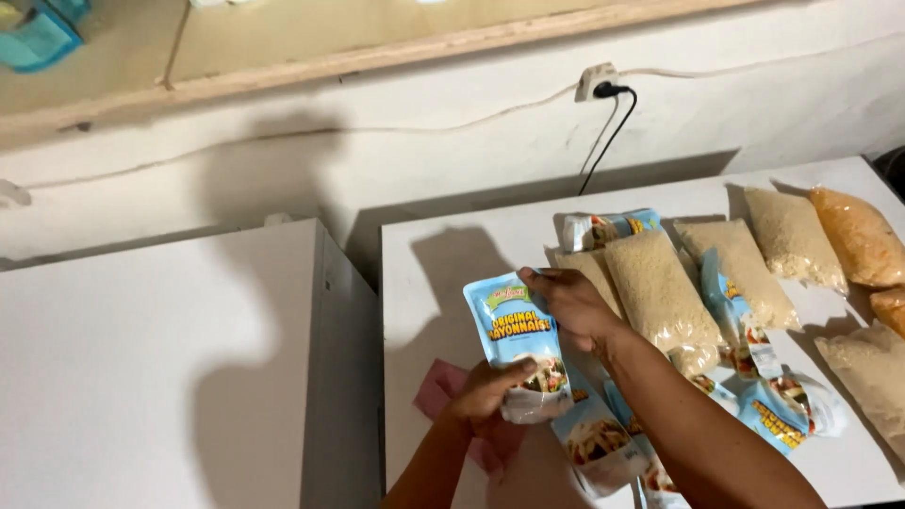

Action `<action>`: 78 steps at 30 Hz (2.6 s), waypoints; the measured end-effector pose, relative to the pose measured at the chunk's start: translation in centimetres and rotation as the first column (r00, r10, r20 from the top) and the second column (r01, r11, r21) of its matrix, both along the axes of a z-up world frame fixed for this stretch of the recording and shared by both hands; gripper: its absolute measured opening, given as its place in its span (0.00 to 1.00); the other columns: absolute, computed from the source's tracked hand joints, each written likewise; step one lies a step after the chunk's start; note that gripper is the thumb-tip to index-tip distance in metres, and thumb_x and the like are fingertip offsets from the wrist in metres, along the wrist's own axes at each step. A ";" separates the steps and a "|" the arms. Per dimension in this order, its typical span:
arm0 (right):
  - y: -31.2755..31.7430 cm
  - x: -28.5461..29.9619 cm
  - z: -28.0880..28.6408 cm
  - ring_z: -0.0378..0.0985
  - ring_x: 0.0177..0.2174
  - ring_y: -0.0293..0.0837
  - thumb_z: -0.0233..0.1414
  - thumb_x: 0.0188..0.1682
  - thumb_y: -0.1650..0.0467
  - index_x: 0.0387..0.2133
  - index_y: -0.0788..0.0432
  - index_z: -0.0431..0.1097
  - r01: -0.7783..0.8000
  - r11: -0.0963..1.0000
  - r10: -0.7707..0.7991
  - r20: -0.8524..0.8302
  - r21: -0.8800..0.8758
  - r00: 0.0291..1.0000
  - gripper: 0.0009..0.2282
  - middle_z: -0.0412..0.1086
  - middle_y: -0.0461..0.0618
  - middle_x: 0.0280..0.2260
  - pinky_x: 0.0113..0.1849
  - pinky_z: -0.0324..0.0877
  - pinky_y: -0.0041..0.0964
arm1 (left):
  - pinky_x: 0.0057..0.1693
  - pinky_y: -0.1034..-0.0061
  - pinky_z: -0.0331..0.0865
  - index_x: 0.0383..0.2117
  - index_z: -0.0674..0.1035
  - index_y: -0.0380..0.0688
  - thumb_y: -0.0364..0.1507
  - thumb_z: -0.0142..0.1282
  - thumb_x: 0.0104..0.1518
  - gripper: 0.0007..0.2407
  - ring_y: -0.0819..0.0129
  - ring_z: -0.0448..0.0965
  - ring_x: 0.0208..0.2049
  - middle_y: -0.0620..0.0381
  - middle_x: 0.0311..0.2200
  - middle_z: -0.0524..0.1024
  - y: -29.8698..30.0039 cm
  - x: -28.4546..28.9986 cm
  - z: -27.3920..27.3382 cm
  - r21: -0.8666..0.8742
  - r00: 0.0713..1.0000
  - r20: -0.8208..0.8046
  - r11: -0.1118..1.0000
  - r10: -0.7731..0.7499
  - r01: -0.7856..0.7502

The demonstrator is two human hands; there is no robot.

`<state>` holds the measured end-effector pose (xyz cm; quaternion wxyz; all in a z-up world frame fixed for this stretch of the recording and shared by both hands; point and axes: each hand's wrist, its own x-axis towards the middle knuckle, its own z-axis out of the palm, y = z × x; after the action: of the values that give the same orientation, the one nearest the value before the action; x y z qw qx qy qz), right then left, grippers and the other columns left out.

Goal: Organizing and placing mayonnaise pouches and bags of grains onto storage shelves.

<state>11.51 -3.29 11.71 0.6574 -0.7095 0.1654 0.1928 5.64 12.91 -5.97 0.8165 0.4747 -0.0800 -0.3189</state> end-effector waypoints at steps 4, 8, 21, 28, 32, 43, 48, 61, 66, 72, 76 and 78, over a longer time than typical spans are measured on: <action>0.7 1.3 0.9 0.71 0.33 0.49 0.53 0.53 0.57 0.57 0.64 0.69 -0.035 0.979 0.028 -0.034 -0.199 0.999 0.26 0.78 0.62 0.43 0.28 0.65 0.44 | 0.55 0.66 0.77 0.54 0.76 0.35 0.35 0.64 0.57 0.21 0.62 0.83 0.46 0.49 0.47 0.81 0.3 -0.1 2.8 0.052 0.989 -0.022 0.988 0.147 -0.146; 1.6 4.6 0.4 0.81 0.33 0.40 0.55 0.51 0.60 0.47 0.69 0.74 -0.008 0.997 -0.001 0.131 0.072 0.991 0.22 0.81 0.54 0.36 0.35 0.76 0.32 | 0.49 0.64 0.78 0.51 0.79 0.33 0.27 0.66 0.55 0.18 0.61 0.83 0.41 0.50 0.41 0.83 1.8 2.0 5.2 0.077 0.967 0.044 0.964 0.250 -0.253; 7.9 13.0 16.7 0.79 0.32 0.38 0.51 0.54 0.63 0.43 0.65 0.78 -0.229 0.955 0.090 0.551 0.188 0.829 0.17 0.81 0.51 0.36 0.38 0.75 0.35 | 0.57 0.70 0.77 0.57 0.74 0.37 0.16 0.62 0.53 0.22 0.67 0.83 0.50 0.53 0.49 0.82 9.4 11.4 22.4 0.082 0.819 0.508 0.932 0.267 -0.354; 9.8 15.1 23.8 0.79 0.39 0.41 0.51 0.53 0.60 0.47 0.64 0.76 -0.303 0.931 0.126 0.602 0.202 0.788 0.19 0.80 0.51 0.40 0.45 0.74 0.41 | 0.56 0.69 0.77 0.55 0.74 0.37 0.16 0.63 0.53 0.21 0.68 0.82 0.49 0.53 0.48 0.82 12.0 15.4 27.6 -0.010 0.730 0.615 0.929 0.297 -0.369; 10.0 18.3 24.7 0.79 0.42 0.38 0.53 0.52 0.60 0.47 0.61 0.78 -0.275 0.958 0.146 0.690 0.080 0.709 0.19 0.80 0.49 0.43 0.47 0.72 0.36 | 0.55 0.73 0.77 0.53 0.76 0.38 0.19 0.66 0.51 0.21 0.71 0.83 0.48 0.56 0.47 0.83 12.7 16.9 30.0 0.112 0.725 0.621 0.882 0.298 -0.459; 9.9 20.3 32.9 0.70 0.24 0.42 0.54 0.55 0.56 0.33 0.62 0.81 0.112 0.800 0.491 0.750 -0.589 0.443 0.20 0.75 0.57 0.21 0.32 0.71 0.42 | 0.51 0.72 0.77 0.49 0.77 0.38 0.23 0.67 0.50 0.19 0.71 0.83 0.44 0.54 0.44 0.84 16.2 23.2 35.3 0.120 0.478 0.846 0.791 0.234 -0.600; 12.2 21.0 33.8 0.72 0.18 0.40 0.55 0.53 0.57 0.34 0.59 0.82 0.079 0.858 0.392 0.746 -0.508 0.538 0.18 0.74 0.55 0.19 0.26 0.69 0.42 | 0.52 0.69 0.75 0.48 0.77 0.38 0.28 0.69 0.50 0.19 0.66 0.84 0.43 0.52 0.42 0.85 16.7 26.0 36.4 0.132 0.283 0.945 0.602 0.164 -0.788; 14.6 24.0 33.7 0.79 0.41 0.58 0.53 0.50 0.68 0.44 0.50 0.79 0.462 0.540 0.610 0.706 -0.703 0.361 0.11 0.77 0.56 0.42 0.44 0.73 0.52 | 0.58 0.63 0.70 0.72 0.45 0.50 0.31 0.72 0.47 0.48 0.50 0.75 0.56 0.45 0.58 0.72 12.6 23.5 38.3 0.364 0.392 0.899 0.162 0.197 -0.917; 15.1 25.3 32.9 0.79 0.42 0.59 0.51 0.51 0.66 0.41 0.49 0.79 0.477 0.530 0.576 0.711 -0.701 0.403 0.10 0.77 0.56 0.42 0.45 0.73 0.54 | 0.59 0.62 0.70 0.72 0.40 0.47 0.32 0.70 0.50 0.49 0.48 0.74 0.57 0.42 0.60 0.70 12.4 26.5 36.2 0.421 0.421 0.879 0.049 0.222 -0.906; 15.3 26.0 32.1 0.80 0.38 0.64 0.46 0.57 0.64 0.42 0.52 0.78 0.566 0.480 0.581 0.726 -0.670 0.367 0.12 0.77 0.63 0.37 0.44 0.74 0.58 | 0.60 0.62 0.67 0.70 0.36 0.44 0.27 0.72 0.46 0.53 0.44 0.69 0.60 0.37 0.66 0.60 13.2 26.9 36.0 0.262 0.284 0.942 0.134 0.179 -0.956; 15.4 26.8 31.5 0.80 0.36 0.63 0.45 0.56 0.66 0.43 0.51 0.77 0.571 0.454 0.584 0.712 -0.685 0.390 0.12 0.77 0.63 0.36 0.42 0.74 0.58 | 0.61 0.62 0.68 0.72 0.35 0.44 0.28 0.70 0.49 0.52 0.43 0.71 0.59 0.37 0.63 0.65 13.6 27.4 35.6 0.316 0.355 0.920 0.220 0.165 -0.923; 15.4 27.3 31.3 0.80 0.36 0.63 0.46 0.55 0.67 0.43 0.51 0.77 0.590 0.460 0.592 0.725 -0.663 0.352 0.11 0.77 0.62 0.36 0.42 0.75 0.58 | 0.61 0.62 0.68 0.71 0.35 0.43 0.27 0.71 0.47 0.52 0.42 0.71 0.59 0.35 0.64 0.64 13.6 27.5 35.7 0.252 0.291 0.943 0.221 0.163 -0.942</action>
<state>38.81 12.15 42.96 0.1445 -0.9036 -0.1692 -0.3661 33.12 26.53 29.75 0.4180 0.8571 -0.0504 0.2968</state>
